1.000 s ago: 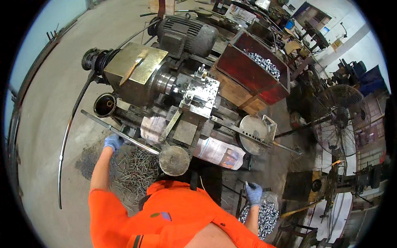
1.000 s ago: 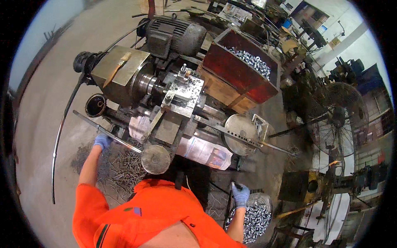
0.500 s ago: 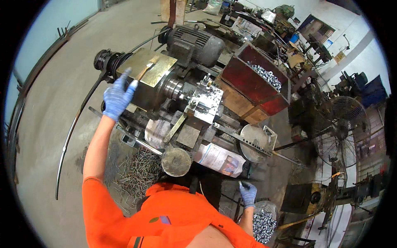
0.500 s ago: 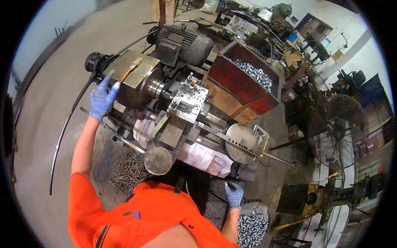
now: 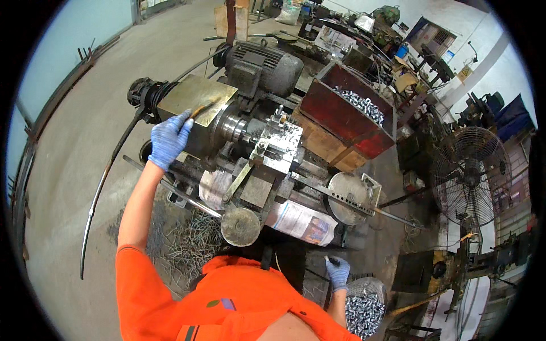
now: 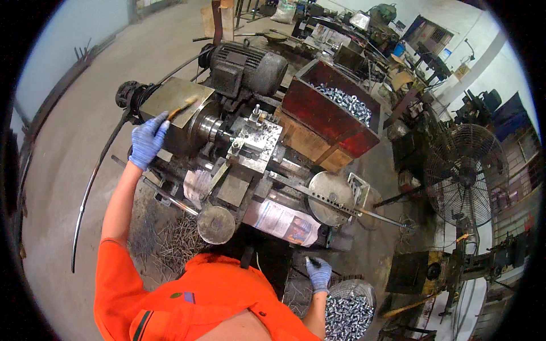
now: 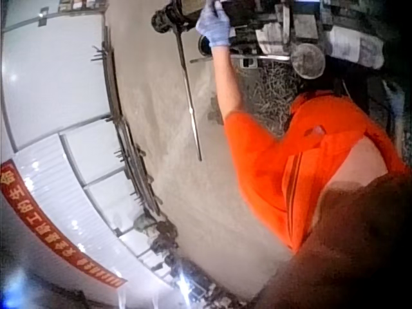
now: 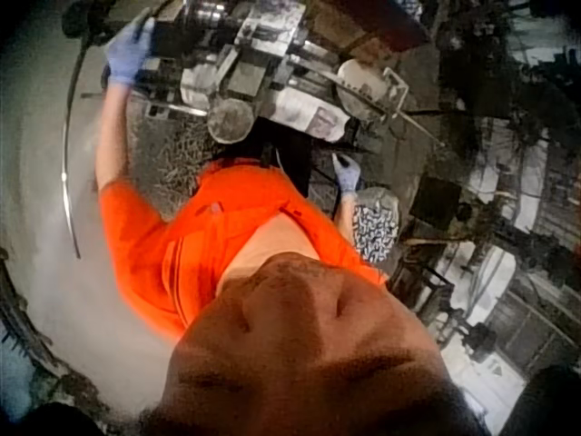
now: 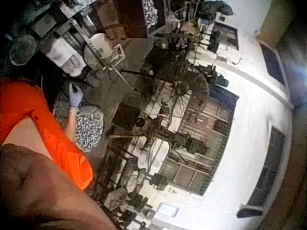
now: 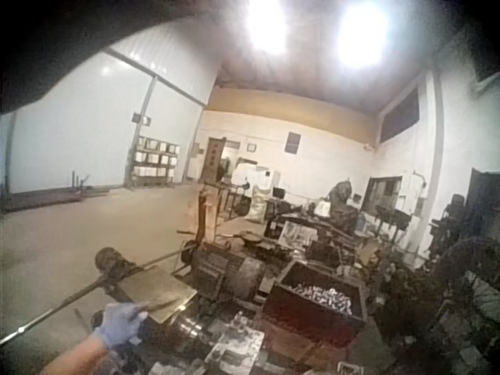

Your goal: The person is operating a metalworking machine to process small components. They pick up individual metal pieces from a bin, secure them into the machine's rotating mechanism, pull a lever to perform the operation, and then remove the finished pieces.

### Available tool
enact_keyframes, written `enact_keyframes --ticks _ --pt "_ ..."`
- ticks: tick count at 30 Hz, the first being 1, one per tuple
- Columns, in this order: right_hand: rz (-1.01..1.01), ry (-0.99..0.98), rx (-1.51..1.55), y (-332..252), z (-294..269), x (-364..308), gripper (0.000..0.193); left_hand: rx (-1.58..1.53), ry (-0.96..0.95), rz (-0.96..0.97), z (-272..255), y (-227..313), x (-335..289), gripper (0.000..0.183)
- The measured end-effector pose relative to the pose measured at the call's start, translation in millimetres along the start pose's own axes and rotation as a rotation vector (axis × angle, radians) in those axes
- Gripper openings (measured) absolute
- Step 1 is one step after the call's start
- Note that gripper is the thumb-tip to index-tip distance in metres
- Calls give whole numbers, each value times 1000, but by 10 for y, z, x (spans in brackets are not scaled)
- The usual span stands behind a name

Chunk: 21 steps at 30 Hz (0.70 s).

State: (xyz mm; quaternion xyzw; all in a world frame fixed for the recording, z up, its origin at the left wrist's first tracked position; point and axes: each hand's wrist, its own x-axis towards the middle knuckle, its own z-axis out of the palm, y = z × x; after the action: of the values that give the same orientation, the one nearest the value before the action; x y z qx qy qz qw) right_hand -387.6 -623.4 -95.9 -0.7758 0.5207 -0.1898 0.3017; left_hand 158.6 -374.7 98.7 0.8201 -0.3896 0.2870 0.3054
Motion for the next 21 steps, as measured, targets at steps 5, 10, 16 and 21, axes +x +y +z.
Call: enact_keyframes --ticks 5,10,16,21 --pt "-16 46 -33 242 128 20 24 247 197 -16 -72 -312 367 21" --pt "22 38 2 269 102 25 24 498 -200 -100 59 -429 818 25" --pt "-27 33 2 555 182 -103 25 220 -137 142 201 354 639 21" --pt "99 -18 -34 247 55 -178 27 -88 -191 130 195 1016 85 19"
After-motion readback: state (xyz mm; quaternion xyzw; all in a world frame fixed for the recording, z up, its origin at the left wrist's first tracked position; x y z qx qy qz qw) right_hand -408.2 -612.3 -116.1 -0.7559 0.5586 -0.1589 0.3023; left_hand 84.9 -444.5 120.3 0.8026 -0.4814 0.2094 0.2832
